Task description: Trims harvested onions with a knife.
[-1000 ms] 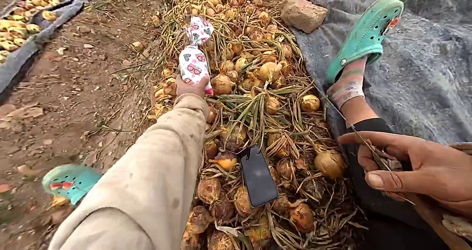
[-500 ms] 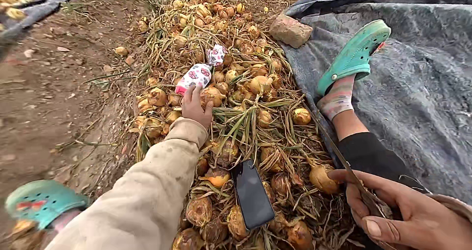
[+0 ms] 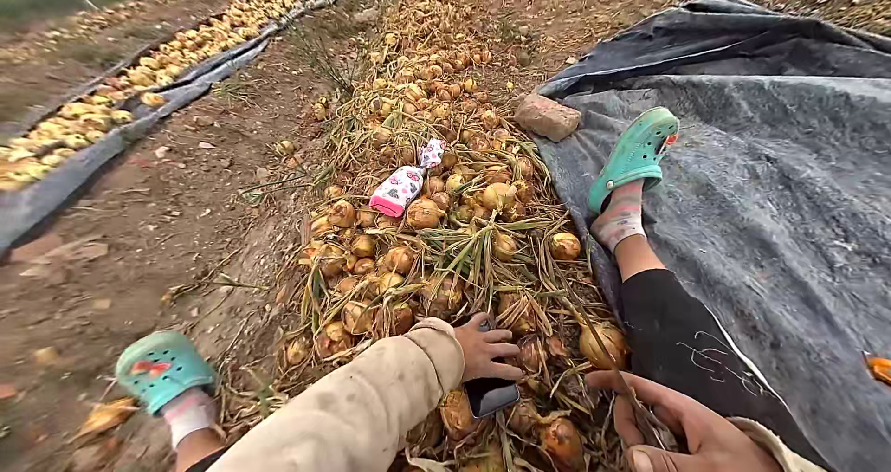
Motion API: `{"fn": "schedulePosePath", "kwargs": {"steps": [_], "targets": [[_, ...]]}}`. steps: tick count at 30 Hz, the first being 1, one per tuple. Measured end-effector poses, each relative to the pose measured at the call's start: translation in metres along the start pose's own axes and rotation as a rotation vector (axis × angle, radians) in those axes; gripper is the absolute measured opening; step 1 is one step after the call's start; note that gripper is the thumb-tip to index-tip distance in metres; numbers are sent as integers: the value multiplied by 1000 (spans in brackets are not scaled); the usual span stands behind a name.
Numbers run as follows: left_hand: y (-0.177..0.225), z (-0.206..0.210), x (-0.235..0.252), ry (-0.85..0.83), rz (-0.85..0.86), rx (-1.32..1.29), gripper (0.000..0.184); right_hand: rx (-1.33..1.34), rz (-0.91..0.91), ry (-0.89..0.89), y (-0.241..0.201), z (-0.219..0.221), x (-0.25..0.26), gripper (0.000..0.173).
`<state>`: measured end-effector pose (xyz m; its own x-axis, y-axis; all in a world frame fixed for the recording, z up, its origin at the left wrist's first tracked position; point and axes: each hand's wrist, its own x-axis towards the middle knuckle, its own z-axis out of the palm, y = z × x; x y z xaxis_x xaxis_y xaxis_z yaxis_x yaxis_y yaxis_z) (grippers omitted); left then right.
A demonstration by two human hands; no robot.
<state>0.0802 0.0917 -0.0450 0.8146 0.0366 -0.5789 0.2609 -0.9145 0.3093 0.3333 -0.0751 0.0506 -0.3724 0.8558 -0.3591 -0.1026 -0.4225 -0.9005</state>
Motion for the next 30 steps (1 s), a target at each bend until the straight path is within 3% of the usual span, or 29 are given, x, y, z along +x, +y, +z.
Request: {"fn": "schedulePosePath", "kwargs": {"steps": [3,7,10,13,15,18,21,23,30], "targets": [[9,-7,4,-74,4,16,72,23,-5,21,7,1,2,59],[22,-19,-2,-18,57,-13,66,44,1,3,9,-5,5,59],[33,-35,-22,180,77,-261,82,43,29,-51,3,-15,5,56],[25,-76,-37,345,-41,-438,88,53,18,-134,-11,-30,7,56],[1,-102,-38,568,-125,-379,86,25,13,-137,-22,-39,9,56],[-72,-122,-19,855,-232,5,84,-26,27,-101,-34,-49,13,56],[-140,-132,-6,644,-513,204,88,-19,12,-119,-36,-51,14,55],[-167,-125,1,542,-662,244,78,-3,-6,-139,-32,-52,12,54],[-184,-120,7,347,-1011,141,66,65,38,-79,-24,-47,16,53]]}}
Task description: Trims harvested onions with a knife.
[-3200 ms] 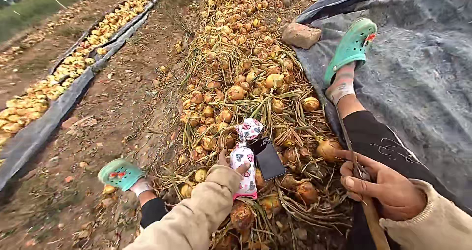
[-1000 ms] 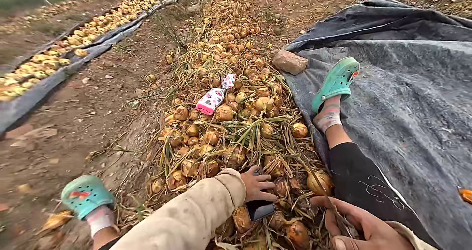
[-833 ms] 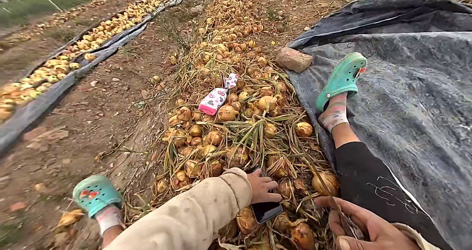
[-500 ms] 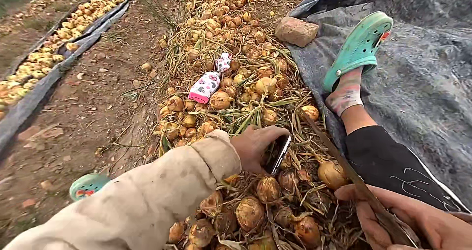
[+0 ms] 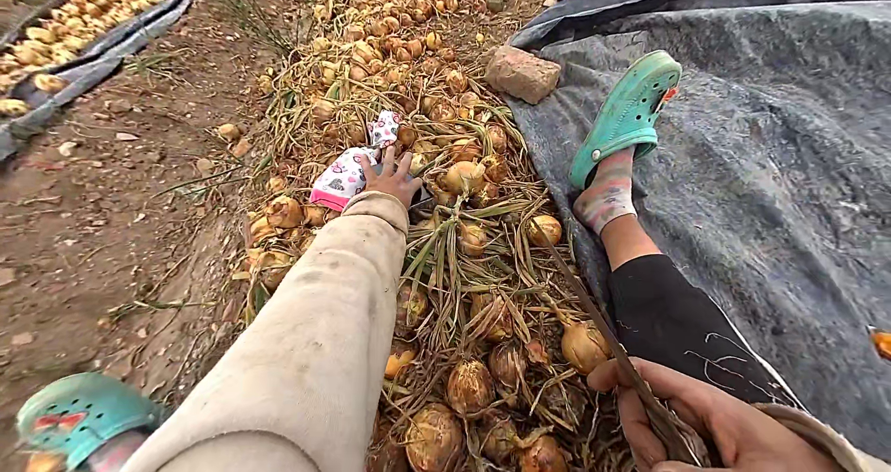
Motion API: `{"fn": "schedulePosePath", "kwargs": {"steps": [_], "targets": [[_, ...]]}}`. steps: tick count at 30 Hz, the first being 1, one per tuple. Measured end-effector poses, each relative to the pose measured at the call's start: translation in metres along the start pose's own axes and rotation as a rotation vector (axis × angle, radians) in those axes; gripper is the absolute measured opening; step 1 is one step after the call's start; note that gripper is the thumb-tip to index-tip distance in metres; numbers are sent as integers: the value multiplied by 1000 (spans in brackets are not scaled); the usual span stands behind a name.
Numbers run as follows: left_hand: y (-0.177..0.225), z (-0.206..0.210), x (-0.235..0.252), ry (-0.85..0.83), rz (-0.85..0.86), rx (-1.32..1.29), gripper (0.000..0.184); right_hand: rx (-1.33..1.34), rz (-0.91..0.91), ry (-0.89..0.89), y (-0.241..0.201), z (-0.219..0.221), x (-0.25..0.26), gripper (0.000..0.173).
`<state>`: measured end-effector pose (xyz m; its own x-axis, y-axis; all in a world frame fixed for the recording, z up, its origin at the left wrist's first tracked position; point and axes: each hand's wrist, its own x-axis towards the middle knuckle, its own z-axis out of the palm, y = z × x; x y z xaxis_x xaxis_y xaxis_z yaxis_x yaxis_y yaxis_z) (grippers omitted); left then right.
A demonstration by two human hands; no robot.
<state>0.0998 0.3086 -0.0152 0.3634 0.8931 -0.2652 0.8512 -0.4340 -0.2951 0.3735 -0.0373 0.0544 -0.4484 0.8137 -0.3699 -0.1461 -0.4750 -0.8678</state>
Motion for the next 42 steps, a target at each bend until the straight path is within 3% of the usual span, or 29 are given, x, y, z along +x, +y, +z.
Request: {"fn": "schedulePosePath", "kwargs": {"steps": [3,6,8,10,12,14,16,18,20,23,25,28,32,34,36,37,39,42], "targets": [[11,3,-24,25,-30,-91,65,-12,-34,34,2,5,0,53],[25,24,-78,309,-107,-305,66,-17,-108,64,10,7,-4,54],[28,49,-126,565,-9,-447,51,-5,-148,86,20,8,-6,60],[34,79,-185,653,150,-536,38,28,-173,107,34,9,-5,66],[48,100,-238,608,282,-588,26,87,-172,158,42,14,-4,68],[67,101,-275,438,249,-674,18,127,-154,255,43,25,-3,68],[86,78,-288,24,51,-754,34,155,-158,315,47,40,-2,62],[102,56,-270,-367,-137,-756,59,223,-138,331,50,56,-2,52],[127,49,-253,-550,-212,-703,82,289,-106,327,58,70,-3,47],[161,66,-237,-585,-270,-682,101,318,-68,368,71,84,-4,37],[161,70,-236,-534,-290,-756,101,322,-39,398,77,85,-2,28],[148,66,-258,-287,-283,-1052,101,304,-28,450,83,84,6,18],[136,73,-301,211,-116,-1546,95,38,-68,520,79,90,15,21],[128,60,-322,236,4,-1603,95,-214,-130,512,80,88,16,45],[117,44,-342,202,145,-1596,96,-410,-226,489,84,86,16,85],[113,40,-350,193,241,-1592,95,-482,-283,474,86,86,14,96],[104,39,-360,174,457,-1585,88,-570,-414,406,88,90,9,92],[89,44,-369,53,619,-1528,87,-564,-500,279,92,100,-2,63]]}}
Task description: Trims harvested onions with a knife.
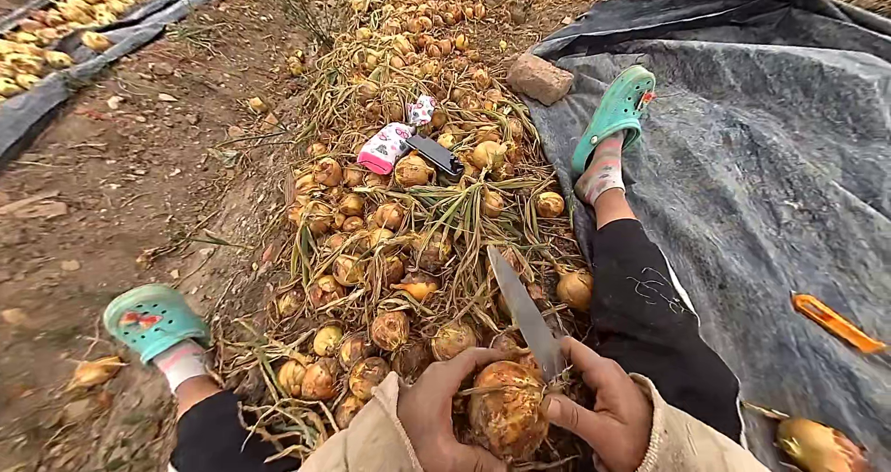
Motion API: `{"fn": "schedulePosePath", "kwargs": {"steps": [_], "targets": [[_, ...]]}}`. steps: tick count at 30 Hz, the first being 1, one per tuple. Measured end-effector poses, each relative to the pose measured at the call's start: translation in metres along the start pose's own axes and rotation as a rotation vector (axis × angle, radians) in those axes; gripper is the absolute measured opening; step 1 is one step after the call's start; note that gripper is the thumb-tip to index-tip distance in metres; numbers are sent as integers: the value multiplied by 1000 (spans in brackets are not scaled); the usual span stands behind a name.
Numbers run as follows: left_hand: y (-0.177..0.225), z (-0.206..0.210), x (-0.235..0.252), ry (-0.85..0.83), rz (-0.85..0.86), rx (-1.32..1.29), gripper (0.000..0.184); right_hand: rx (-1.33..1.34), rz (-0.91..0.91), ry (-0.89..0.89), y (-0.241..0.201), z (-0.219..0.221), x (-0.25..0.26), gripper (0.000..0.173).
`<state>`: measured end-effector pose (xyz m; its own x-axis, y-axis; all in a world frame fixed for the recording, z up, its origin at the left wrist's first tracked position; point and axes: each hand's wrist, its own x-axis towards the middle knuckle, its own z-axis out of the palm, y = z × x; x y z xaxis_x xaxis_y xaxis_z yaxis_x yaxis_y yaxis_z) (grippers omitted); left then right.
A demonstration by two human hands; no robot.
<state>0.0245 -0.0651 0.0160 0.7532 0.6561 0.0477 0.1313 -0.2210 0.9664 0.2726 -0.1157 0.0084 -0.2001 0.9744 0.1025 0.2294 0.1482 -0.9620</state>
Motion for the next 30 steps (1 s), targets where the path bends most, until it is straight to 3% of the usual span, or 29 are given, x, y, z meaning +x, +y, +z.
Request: {"fn": "schedulePosePath", "kwargs": {"steps": [5,8,10,13,16,20,22,23,25,26,28,30], "targets": [[4,-7,-19,-133,-216,100,92,94,398,-153,-6,18,-20,55],[15,-1,-18,-250,-494,247,79,183,557,-186,-3,21,-19,42],[18,3,-16,-284,-587,295,74,268,612,-180,-1,20,-18,35],[19,9,-18,-166,-518,464,76,396,672,-107,4,17,-16,26],[11,22,-18,82,-295,729,81,542,697,2,4,15,-12,15],[0,32,5,312,-42,887,86,705,708,139,3,4,-9,25],[5,27,25,333,-116,798,79,730,755,168,0,1,-10,47],[11,20,37,333,-242,705,69,748,756,191,-1,3,-12,55],[18,5,60,377,-538,498,46,804,740,223,1,7,-18,58],[18,6,67,476,-546,492,41,830,746,250,5,8,-17,58],[13,21,76,659,-292,673,33,878,812,237,13,5,-12,53],[7,40,77,687,6,838,26,950,799,105,23,5,-13,38]]}}
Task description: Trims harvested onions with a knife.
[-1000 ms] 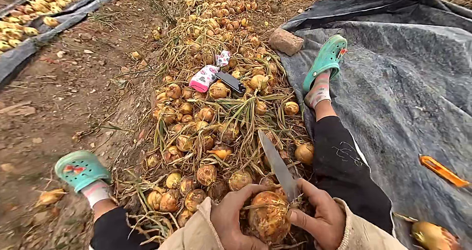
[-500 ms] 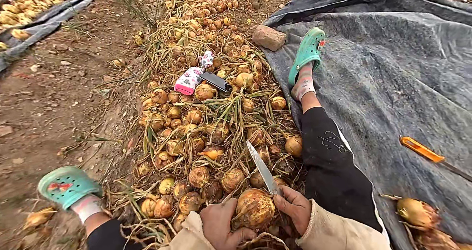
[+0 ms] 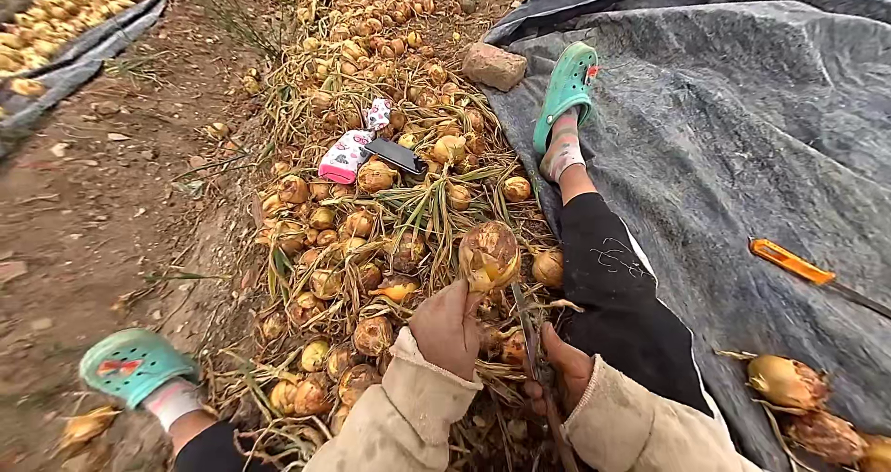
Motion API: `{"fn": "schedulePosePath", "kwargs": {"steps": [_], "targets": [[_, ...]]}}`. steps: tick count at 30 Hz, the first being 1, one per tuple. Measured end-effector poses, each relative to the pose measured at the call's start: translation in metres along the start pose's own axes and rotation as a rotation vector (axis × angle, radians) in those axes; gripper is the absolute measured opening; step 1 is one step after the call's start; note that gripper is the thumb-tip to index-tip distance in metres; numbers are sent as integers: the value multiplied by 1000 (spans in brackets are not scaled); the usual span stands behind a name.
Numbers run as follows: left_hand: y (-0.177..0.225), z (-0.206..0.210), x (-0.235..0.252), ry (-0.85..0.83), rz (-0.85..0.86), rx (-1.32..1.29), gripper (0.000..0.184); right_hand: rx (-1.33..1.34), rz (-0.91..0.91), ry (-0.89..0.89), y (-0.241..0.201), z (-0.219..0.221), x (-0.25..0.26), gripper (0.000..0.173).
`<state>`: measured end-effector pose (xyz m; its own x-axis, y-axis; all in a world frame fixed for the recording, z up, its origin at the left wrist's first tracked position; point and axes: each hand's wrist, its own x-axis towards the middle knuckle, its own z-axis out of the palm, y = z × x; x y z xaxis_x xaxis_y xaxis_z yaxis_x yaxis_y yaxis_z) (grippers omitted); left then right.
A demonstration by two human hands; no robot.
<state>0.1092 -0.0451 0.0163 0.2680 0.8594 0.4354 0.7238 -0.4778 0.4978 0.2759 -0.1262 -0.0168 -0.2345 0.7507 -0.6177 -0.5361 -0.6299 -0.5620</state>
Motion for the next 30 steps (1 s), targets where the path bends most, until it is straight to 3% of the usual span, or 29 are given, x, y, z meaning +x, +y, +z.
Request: {"fn": "schedulePosePath", "kwargs": {"steps": [3,5,8,11,13,15,17,20,22,24,27,28,30], "targets": [[15,15,-25,-30,295,-17,28,73,-184,-106,7,-3,9,58],[26,21,-44,-73,396,-52,16,302,-354,87,8,7,4,34],[46,36,-48,-177,371,-195,15,331,-523,340,3,8,-5,46],[72,53,-18,-308,441,-398,11,260,-814,460,-4,-10,-19,50],[87,71,10,-426,370,-366,13,234,-912,390,-16,-30,-38,55],[79,83,40,-738,32,-154,26,196,-937,266,-28,-55,-61,59],[47,98,57,-1006,-216,113,38,154,-913,307,-36,-65,-74,69],[-9,114,34,-1064,-493,346,71,184,-816,351,-37,-57,-73,76],[-28,109,23,-1104,-643,438,72,226,-731,267,-32,-45,-60,68],[-32,101,24,-1144,-727,375,53,244,-593,251,-23,-28,-49,66],[-25,83,31,-1001,-755,85,36,228,-204,361,-23,-4,-41,58],[-16,76,29,-895,-706,1,34,231,-105,392,-23,-1,-38,50],[7,66,13,-575,-452,-103,26,205,-33,384,-19,0,-33,32]]}}
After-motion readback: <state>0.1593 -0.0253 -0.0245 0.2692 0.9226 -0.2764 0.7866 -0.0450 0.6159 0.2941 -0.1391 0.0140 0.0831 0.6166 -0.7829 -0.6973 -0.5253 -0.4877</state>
